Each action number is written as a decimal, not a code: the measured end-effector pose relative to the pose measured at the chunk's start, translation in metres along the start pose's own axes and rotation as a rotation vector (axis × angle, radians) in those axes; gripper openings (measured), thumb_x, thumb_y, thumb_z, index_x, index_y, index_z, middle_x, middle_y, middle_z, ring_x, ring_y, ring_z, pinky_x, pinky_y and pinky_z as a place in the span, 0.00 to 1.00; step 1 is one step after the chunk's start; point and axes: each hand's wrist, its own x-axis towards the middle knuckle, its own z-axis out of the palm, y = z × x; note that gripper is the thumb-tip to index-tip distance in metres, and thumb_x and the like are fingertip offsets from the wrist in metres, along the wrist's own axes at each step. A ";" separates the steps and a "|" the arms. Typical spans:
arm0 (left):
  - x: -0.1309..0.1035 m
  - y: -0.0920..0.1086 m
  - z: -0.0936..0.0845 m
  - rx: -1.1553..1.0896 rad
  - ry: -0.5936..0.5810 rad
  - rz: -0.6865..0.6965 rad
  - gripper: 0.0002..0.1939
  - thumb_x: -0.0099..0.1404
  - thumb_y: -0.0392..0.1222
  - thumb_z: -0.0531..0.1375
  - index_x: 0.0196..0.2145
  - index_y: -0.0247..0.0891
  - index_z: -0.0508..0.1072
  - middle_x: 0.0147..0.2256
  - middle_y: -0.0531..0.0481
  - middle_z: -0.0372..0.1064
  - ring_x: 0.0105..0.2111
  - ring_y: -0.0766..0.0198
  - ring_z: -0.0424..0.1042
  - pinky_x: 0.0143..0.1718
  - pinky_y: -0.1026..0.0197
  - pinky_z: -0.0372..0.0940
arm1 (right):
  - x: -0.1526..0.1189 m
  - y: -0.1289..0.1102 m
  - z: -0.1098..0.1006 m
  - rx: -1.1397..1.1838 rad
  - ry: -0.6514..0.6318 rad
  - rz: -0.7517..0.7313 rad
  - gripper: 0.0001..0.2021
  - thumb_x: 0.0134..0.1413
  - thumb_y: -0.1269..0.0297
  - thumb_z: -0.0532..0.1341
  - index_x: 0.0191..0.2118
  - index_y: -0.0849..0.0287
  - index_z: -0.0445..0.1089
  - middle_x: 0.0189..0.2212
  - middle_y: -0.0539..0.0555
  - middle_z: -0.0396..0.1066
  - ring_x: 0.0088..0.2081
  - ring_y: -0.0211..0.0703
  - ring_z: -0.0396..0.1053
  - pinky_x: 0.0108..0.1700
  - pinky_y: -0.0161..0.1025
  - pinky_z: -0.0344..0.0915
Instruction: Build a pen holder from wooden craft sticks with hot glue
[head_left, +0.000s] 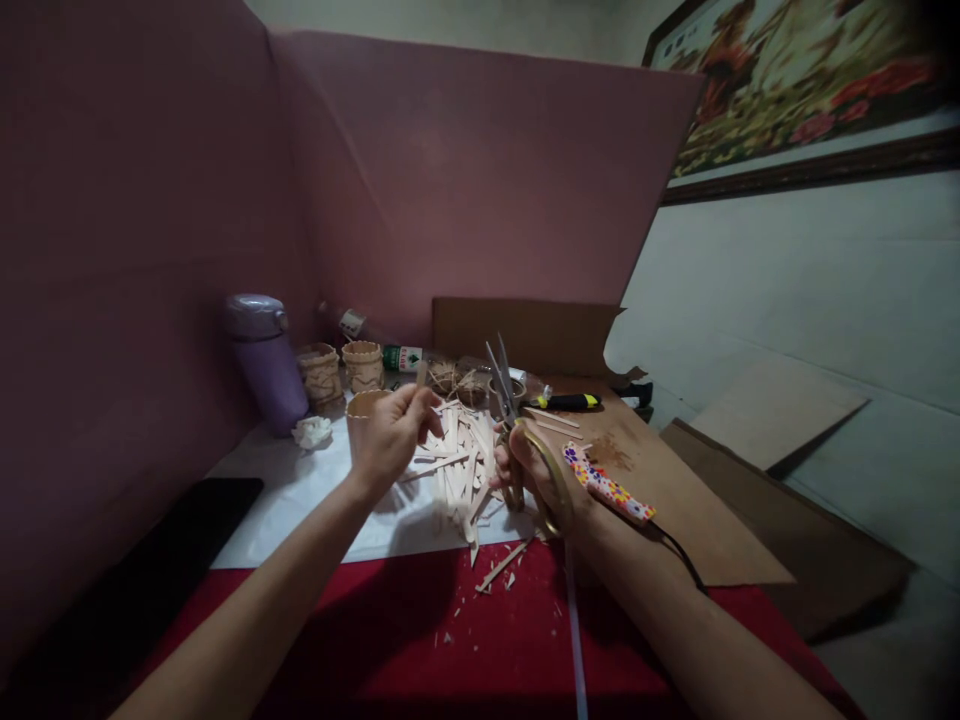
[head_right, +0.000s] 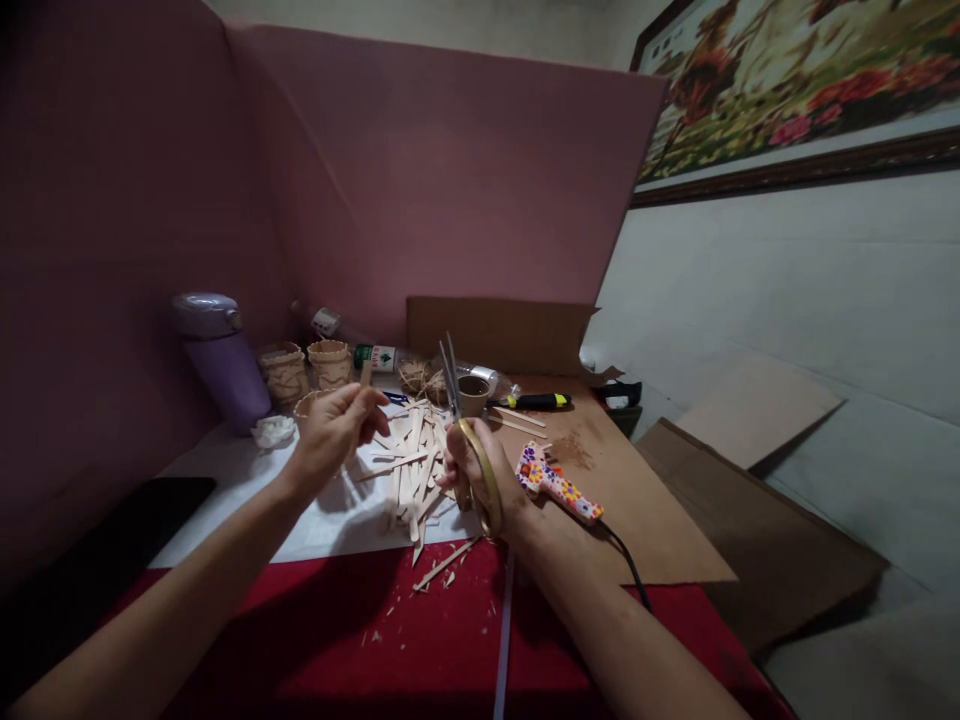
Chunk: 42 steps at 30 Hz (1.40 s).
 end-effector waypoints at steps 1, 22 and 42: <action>-0.003 -0.008 0.004 -0.013 -0.058 -0.077 0.20 0.57 0.57 0.63 0.27 0.34 0.71 0.18 0.49 0.69 0.17 0.70 0.58 0.19 0.66 0.52 | 0.000 0.002 0.000 -0.027 0.017 0.003 0.32 0.37 0.35 0.67 0.39 0.56 0.61 0.22 0.42 0.62 0.20 0.29 0.61 0.22 0.28 0.65; -0.027 -0.036 0.007 0.967 -0.231 -0.052 0.19 0.69 0.44 0.49 0.23 0.38 0.69 0.27 0.43 0.71 0.30 0.59 0.68 0.32 0.61 0.56 | -0.002 0.019 -0.006 -0.154 0.250 -0.137 0.23 0.40 0.56 0.72 0.42 0.57 0.66 0.18 0.41 0.64 0.13 0.28 0.54 0.11 0.26 0.53; -0.014 -0.053 -0.007 0.454 -0.093 -0.345 0.17 0.60 0.52 0.58 0.21 0.38 0.72 0.16 0.48 0.68 0.17 0.61 0.67 0.19 0.62 0.57 | -0.008 0.008 -0.005 -0.098 0.295 -0.053 0.20 0.43 0.54 0.69 0.39 0.55 0.62 0.16 0.39 0.61 0.14 0.29 0.53 0.12 0.27 0.54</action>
